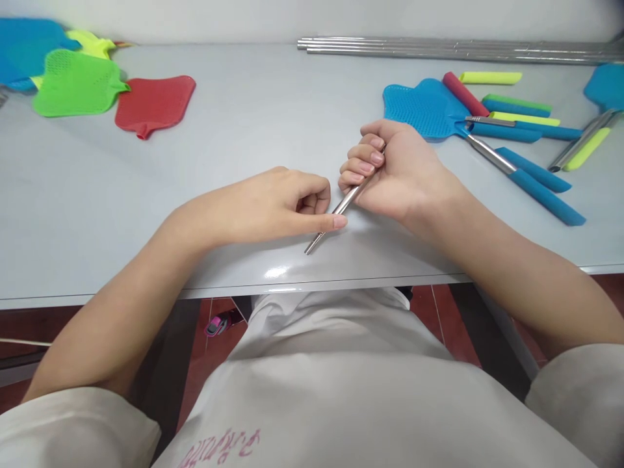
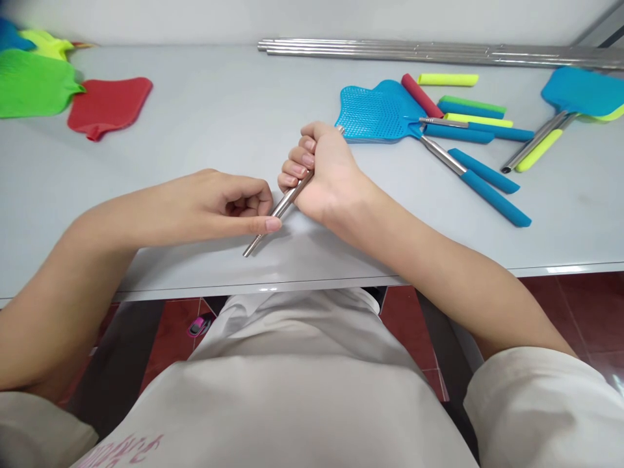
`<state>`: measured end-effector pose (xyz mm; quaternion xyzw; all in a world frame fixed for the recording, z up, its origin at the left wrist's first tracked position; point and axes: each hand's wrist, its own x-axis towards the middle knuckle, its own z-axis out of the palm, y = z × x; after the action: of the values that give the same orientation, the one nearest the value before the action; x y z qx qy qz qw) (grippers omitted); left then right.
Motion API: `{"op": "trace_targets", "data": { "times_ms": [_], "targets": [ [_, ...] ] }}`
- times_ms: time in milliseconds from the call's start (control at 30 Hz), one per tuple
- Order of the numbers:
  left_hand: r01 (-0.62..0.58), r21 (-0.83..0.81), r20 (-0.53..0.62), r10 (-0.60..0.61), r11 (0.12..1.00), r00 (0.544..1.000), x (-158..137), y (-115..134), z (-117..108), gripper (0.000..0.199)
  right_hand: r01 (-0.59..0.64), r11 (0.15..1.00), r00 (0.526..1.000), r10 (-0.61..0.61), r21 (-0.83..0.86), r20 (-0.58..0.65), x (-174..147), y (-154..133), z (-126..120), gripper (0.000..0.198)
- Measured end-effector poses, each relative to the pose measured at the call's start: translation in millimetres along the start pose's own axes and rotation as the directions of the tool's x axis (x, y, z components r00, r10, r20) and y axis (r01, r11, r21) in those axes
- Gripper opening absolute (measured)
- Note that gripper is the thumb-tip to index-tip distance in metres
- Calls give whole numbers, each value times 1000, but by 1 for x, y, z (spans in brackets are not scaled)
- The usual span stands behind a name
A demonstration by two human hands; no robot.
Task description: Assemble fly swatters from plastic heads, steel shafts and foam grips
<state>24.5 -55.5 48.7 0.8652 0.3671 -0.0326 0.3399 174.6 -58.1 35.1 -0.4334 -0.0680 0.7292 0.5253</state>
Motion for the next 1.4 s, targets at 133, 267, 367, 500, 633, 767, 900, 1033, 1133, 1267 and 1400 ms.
{"op": "trace_targets", "data": {
  "times_ms": [133,267,367,500,633,767,900,1033,1133,1267,1400],
  "targets": [
    [-5,-2,0,5,1000,1000,0,-1,0,33,-2,1000,1000,2,14,7,0,1,0,31],
    [-9,17,-3,9,1000,1000,0,-2,0,34,10,998,1000,-10,-61,6,1,1,0,33],
    [-4,41,0,4,999,1000,0,-2,0,36,-21,999,999,23,-45,32,0,3,0,32],
    [20,68,-12,-19,997,1000,1,-2,0,38,-106,994,993,105,18,60,-1,10,0,30],
    [22,72,-19,-21,997,1000,2,-2,0,38,-103,994,994,104,-23,45,-1,16,0,31],
    [13,77,-25,-11,997,1000,3,-4,0,39,-99,995,993,101,-32,59,-2,16,1,32],
    [9,90,-25,-7,996,1000,3,-4,1,39,-106,994,993,107,-32,41,-2,14,2,33],
    [-1,101,-5,2,995,1000,1,-4,0,39,-30,999,999,30,20,12,1,9,1,32],
    [-23,108,16,21,994,1000,0,-4,-1,39,100,989,995,-96,107,-38,6,3,-2,30],
    [-34,102,-35,38,994,999,0,-4,-1,37,233,954,970,-215,188,-115,11,-6,-4,30],
    [-10,100,-117,22,995,993,1,-5,2,38,290,933,954,-265,214,-138,12,-11,-4,30]
  ]
}}
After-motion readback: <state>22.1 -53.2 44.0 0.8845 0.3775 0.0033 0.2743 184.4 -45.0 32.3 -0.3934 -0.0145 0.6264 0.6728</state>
